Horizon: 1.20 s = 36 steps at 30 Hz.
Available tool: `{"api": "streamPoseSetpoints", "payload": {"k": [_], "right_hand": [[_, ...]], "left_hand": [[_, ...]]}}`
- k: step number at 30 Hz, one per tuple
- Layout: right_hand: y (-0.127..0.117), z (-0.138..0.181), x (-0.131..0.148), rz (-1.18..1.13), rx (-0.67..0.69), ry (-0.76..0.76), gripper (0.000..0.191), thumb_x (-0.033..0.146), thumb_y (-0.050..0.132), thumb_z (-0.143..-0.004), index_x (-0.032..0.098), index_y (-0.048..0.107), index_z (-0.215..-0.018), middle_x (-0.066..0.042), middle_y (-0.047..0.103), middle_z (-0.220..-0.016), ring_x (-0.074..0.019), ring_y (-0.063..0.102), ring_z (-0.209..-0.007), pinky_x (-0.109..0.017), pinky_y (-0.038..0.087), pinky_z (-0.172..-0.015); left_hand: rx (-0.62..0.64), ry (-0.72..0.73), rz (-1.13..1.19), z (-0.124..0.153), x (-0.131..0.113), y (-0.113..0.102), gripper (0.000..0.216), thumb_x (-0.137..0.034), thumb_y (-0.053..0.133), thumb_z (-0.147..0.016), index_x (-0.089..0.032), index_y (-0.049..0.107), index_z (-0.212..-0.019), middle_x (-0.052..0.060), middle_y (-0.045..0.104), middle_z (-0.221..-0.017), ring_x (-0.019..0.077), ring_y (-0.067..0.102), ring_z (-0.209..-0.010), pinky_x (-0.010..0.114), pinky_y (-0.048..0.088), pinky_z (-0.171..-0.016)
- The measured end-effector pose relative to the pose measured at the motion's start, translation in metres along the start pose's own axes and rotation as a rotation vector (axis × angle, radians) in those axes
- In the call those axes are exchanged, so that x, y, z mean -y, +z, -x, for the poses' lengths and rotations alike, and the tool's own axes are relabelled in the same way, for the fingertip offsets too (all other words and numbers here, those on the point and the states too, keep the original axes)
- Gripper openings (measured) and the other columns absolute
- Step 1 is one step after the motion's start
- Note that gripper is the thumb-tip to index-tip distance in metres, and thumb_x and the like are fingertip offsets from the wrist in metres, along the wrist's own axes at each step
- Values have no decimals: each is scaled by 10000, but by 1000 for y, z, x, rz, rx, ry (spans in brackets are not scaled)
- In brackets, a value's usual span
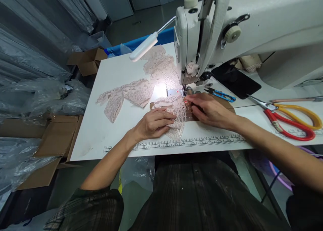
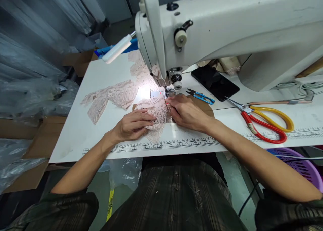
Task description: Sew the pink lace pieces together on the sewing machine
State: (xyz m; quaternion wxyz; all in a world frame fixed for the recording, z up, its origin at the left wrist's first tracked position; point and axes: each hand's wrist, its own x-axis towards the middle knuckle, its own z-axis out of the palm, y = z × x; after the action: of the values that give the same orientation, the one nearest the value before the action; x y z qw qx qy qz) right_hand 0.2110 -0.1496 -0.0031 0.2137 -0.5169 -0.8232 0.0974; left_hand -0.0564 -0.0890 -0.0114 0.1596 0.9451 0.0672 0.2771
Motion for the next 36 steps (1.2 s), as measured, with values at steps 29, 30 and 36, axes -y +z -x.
{"api": "streamPoseSetpoints", "payload": {"k": [29, 30, 36], "right_hand": [[13, 2, -15, 58, -36, -92, 409, 165, 440, -931, 192, 621, -1296, -163, 591, -1220, -312, 521, -1188, -508, 489, -1016], [13, 3, -16, 49, -47, -93, 418, 160, 440, -927, 202, 612, -1306, -160, 593, -1219, -312, 526, -1189, -511, 492, -1022], [15, 5, -20, -14, -87, -90, 450, 160, 429, -937, 231, 600, -1347, -152, 601, -1219, -309, 538, -1223, -518, 491, -1072]], "left_hand": [[89, 81, -10, -1, -5, 8, 400, -114, 625, -927, -175, 585, -1320, 131, 684, -1328, 229, 610, -1319, 507, 551, -1098], [83, 95, -12, -1, -5, 9, 410, -111, 626, -926, -159, 575, -1330, 143, 685, -1322, 236, 612, -1316, 518, 545, -1102], [74, 110, -51, 1, -5, 11, 448, -109, 606, -934, -114, 526, -1375, 189, 660, -1343, 283, 560, -1371, 576, 534, -1091]]}}
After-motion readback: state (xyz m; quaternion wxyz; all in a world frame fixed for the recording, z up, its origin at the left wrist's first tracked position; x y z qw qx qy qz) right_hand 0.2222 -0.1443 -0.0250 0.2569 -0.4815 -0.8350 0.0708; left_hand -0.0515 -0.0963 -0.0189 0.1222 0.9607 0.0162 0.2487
